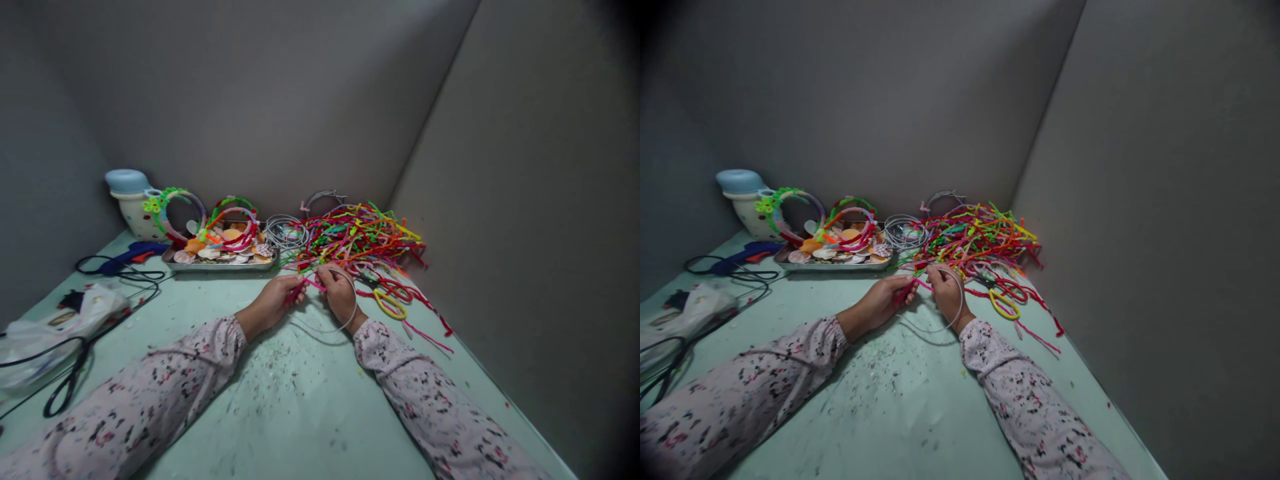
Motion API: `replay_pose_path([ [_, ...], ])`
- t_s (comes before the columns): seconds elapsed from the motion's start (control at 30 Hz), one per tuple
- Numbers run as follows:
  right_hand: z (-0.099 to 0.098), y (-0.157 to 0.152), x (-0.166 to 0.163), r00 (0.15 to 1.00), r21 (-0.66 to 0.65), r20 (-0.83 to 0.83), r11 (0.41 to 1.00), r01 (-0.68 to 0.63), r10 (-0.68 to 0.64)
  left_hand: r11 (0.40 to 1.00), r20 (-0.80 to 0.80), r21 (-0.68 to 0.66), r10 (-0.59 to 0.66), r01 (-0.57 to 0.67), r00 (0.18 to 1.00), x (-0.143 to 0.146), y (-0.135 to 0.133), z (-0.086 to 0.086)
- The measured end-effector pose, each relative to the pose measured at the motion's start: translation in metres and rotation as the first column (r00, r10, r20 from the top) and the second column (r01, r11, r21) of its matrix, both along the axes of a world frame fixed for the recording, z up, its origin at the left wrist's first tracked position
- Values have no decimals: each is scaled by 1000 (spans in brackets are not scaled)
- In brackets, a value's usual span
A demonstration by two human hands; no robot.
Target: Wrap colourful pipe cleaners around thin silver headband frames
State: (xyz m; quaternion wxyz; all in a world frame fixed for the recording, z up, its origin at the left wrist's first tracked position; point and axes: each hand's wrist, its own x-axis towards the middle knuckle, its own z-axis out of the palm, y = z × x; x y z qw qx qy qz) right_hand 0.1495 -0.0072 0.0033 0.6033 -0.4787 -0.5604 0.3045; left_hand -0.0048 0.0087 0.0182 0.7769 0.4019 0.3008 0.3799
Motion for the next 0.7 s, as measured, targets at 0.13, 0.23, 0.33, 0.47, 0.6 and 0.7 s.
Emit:
replay_pose_path([
  [0.13,0,1,0,1000,-10,-15,1000,-14,14,1000,4,3,-2,2,1000,0,-1,0],
  [0.23,0,0,-1,1000,-9,-7,1000,-6,6,1000,11,15,-12,11,1000,-1,-1,0],
  [0.33,2,-2,-1,1000,3,12,1000,-8,8,999,22,40,-23,22,999,-1,-1,-1],
  [0.47,6,-5,-2,1000,-3,22,1000,-9,9,1000,20,18,-8,7,1000,-1,0,-3],
  [0.6,5,-5,-2,1000,1,13,1000,-26,26,999,32,-32,12,-10,999,-1,1,-4],
  [0.7,2,-3,-1,999,6,16,999,-38,38,999,54,-50,21,-18,998,0,2,-5],
])
